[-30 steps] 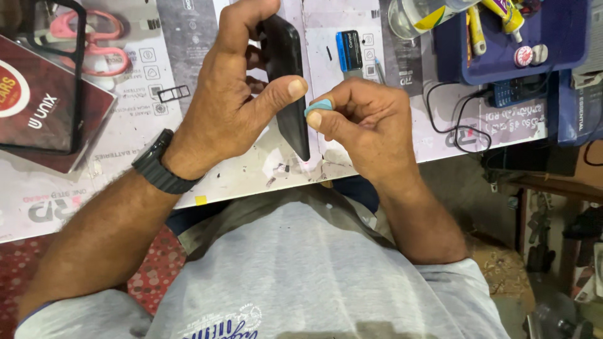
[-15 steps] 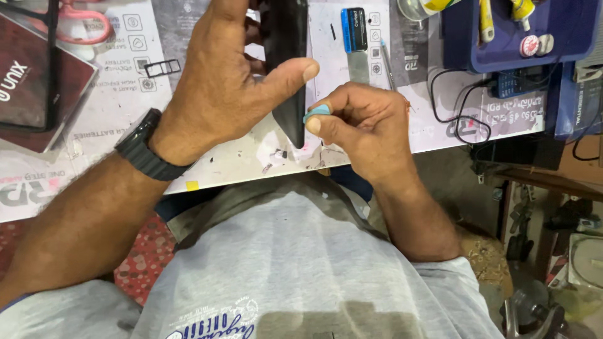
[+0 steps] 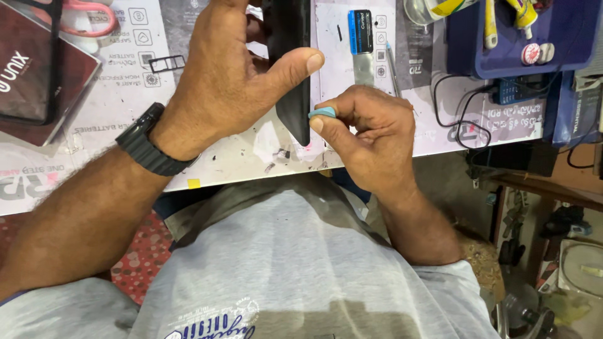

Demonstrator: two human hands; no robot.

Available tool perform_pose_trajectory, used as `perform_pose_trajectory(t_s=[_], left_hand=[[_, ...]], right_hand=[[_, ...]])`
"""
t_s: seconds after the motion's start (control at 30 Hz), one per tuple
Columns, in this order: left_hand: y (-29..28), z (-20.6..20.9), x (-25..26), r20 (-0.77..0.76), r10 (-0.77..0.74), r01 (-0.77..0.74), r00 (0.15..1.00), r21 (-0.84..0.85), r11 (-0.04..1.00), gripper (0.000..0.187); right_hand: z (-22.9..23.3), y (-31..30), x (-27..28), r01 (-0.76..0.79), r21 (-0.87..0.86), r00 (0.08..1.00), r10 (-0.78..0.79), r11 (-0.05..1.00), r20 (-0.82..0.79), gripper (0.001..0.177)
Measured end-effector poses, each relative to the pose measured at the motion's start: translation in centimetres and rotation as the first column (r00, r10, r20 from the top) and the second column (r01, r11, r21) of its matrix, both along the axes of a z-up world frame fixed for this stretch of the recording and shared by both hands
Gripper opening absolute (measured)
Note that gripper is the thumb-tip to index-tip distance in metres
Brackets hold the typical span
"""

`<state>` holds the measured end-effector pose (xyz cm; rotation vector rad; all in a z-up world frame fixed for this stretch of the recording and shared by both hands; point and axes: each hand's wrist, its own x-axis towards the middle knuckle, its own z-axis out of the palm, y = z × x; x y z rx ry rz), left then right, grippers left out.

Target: The person uses a metal spudger to pry and separate the screen assembly from the smartphone's frame. They then use a blue plastic pry tool to further lift the display along the edges. Finally, they use a black plastic opening tool to carefully work around the perimeter of the device.

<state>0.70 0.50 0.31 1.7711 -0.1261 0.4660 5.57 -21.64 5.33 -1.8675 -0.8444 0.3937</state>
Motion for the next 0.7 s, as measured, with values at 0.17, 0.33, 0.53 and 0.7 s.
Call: perform_pose_trajectory(t_s=[0.17, 0.33, 0.53, 0.7], left_hand=[[0.1, -0.9, -0.2, -0.008, 0.024, -0.024, 1.000, -0.007, 1.000, 0.065], [0.3, -1.3, -0.2, 0.054, 0.041, -0.044, 0.998, 0.068, 0.997, 0.071], [0.6, -0.4, 0.1, 0.018, 0.031, -0.031, 0.999, -0.031, 0.999, 0.074], [0.1, -0.7, -0.2, 0.009, 0.089, -0.090, 0.996, 0.025, 0.996, 0.064]], right_hand=[[-0.7, 0.1, -0.2, 0.034, 0.068, 0.990, -0.025, 0.997, -0.139, 0.009], [-1.3, 0.6, -0.2, 0.109, 0.148, 0.954, -0.062, 0.983, -0.293, 0.009], [-0.8, 1.4, 0.9, 0.086, 0.173, 0.970, -0.042, 0.981, -0.241, 0.008], [-0.8, 0.8, 1.1, 0.087, 0.093, 0.955, -0.056, 0.992, -0.293, 0.007]])
